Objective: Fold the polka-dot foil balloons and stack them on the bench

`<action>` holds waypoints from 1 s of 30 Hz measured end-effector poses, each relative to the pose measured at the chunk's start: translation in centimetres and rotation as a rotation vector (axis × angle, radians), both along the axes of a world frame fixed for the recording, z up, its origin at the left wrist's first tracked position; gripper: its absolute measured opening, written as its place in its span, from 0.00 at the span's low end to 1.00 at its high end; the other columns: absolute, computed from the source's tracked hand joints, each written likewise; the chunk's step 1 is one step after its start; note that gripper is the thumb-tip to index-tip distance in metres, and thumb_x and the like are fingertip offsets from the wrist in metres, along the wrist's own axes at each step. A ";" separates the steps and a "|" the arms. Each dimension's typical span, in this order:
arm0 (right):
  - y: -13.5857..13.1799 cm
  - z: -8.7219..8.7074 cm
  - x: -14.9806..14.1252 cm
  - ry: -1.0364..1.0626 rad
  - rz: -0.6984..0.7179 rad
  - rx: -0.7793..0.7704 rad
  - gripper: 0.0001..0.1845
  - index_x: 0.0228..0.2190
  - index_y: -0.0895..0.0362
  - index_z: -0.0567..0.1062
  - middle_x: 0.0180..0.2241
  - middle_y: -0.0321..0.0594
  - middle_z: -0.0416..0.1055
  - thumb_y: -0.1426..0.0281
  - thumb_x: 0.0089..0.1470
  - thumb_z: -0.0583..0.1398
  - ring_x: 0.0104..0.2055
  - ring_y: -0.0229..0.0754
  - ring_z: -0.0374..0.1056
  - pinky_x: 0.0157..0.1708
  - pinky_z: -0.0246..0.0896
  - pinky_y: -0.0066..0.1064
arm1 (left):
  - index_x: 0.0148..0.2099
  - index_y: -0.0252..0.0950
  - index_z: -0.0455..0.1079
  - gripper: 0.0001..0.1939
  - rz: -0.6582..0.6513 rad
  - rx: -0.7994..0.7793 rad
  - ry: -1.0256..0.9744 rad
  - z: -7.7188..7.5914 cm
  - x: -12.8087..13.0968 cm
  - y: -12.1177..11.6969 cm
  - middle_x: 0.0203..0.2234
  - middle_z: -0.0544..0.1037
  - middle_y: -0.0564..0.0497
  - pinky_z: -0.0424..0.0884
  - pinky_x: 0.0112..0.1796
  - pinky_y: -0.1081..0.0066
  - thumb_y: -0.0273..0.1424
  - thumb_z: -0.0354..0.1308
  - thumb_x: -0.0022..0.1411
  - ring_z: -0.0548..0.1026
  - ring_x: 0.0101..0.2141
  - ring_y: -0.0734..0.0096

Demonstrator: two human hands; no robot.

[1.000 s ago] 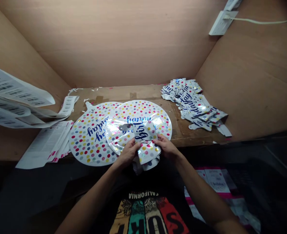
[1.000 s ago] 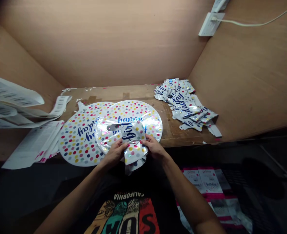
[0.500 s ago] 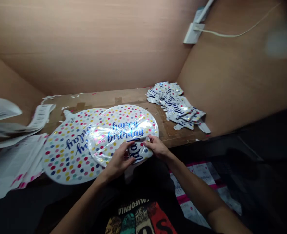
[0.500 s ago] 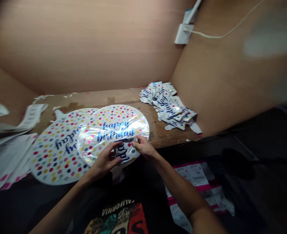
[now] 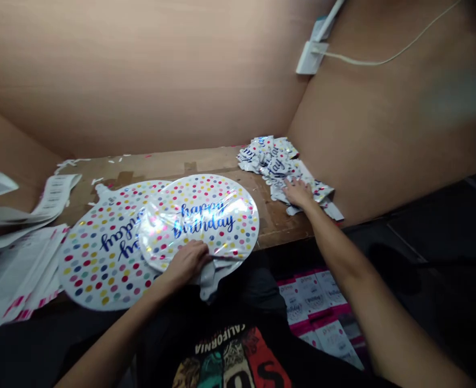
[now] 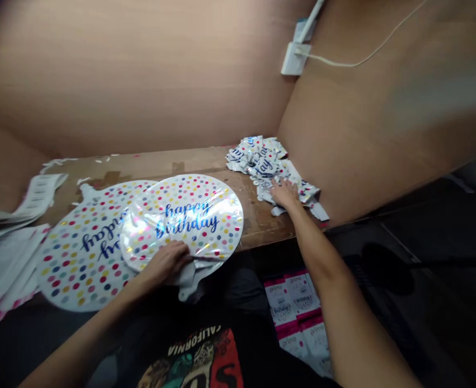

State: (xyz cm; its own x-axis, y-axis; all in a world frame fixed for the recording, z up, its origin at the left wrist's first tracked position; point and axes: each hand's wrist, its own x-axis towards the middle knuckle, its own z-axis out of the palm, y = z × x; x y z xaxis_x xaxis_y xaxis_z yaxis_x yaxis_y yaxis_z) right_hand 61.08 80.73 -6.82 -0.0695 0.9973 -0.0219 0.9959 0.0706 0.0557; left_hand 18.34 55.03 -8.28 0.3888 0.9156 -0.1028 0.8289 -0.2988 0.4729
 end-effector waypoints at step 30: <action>2.9 2.3 -22.9 0.492 0.276 -0.362 0.14 0.31 0.62 0.79 0.28 0.42 0.76 0.62 0.56 0.66 0.25 0.36 0.66 0.27 0.52 0.26 | 0.64 0.36 0.69 0.24 0.482 0.383 0.164 4.0 -5.8 8.0 0.63 0.72 0.38 0.57 0.63 0.49 0.42 0.49 0.75 0.64 0.64 0.47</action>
